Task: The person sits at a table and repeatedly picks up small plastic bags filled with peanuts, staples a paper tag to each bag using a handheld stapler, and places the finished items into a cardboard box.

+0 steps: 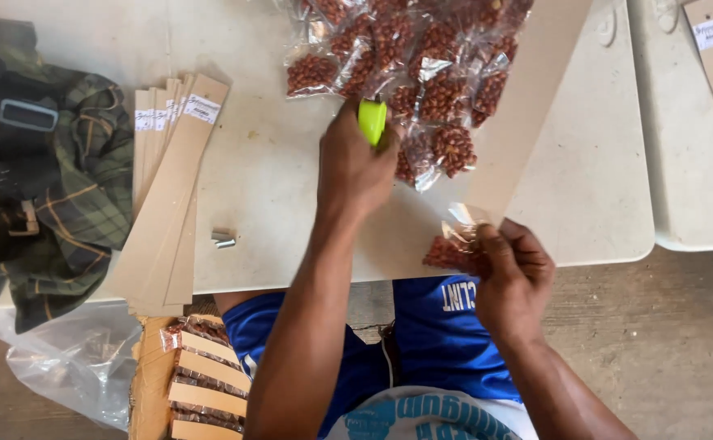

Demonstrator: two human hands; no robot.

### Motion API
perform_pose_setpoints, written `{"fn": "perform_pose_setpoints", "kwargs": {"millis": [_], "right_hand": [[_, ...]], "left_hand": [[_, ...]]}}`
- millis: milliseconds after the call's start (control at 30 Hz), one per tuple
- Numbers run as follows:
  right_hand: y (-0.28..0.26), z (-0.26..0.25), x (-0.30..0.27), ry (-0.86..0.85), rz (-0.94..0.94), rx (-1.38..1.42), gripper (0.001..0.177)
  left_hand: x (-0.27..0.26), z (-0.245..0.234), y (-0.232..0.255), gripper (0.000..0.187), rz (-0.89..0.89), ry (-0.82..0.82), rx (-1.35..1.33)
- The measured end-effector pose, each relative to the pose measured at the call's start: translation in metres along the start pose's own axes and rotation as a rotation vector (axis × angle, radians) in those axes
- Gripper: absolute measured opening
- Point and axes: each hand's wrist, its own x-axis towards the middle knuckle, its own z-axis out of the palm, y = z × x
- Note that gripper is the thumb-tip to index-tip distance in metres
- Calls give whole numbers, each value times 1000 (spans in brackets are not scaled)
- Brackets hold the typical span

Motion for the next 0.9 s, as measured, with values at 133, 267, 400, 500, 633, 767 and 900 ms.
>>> {"fn": "perform_pose_setpoints", "kwargs": {"millis": [133,267,400,500,633,767,900], "right_hand": [[-35,-16,2,8,-14,93,23],[-43,-38,7,53,78,144,19],[-42,-46,6,123,21,28,26],[-53,-32,7,38,41,28,25],[-42,-13,8,-125,-24,60,25],[-27,15,-5,-240,-60,-77,11],[-28,42,-23,-415,19,-14,10]], "left_hand": [[49,44,5,34,182,-21,192],[90,79,5,41,712,-95,435],[97,35,35,42,259,-389,456],[68,-13,46,44,92,-331,371],[-5,-51,25,53,164,-311,189],[-77,-63,3,22,91,-258,-350],[-114,-73,3,6,63,-246,-387]]}}
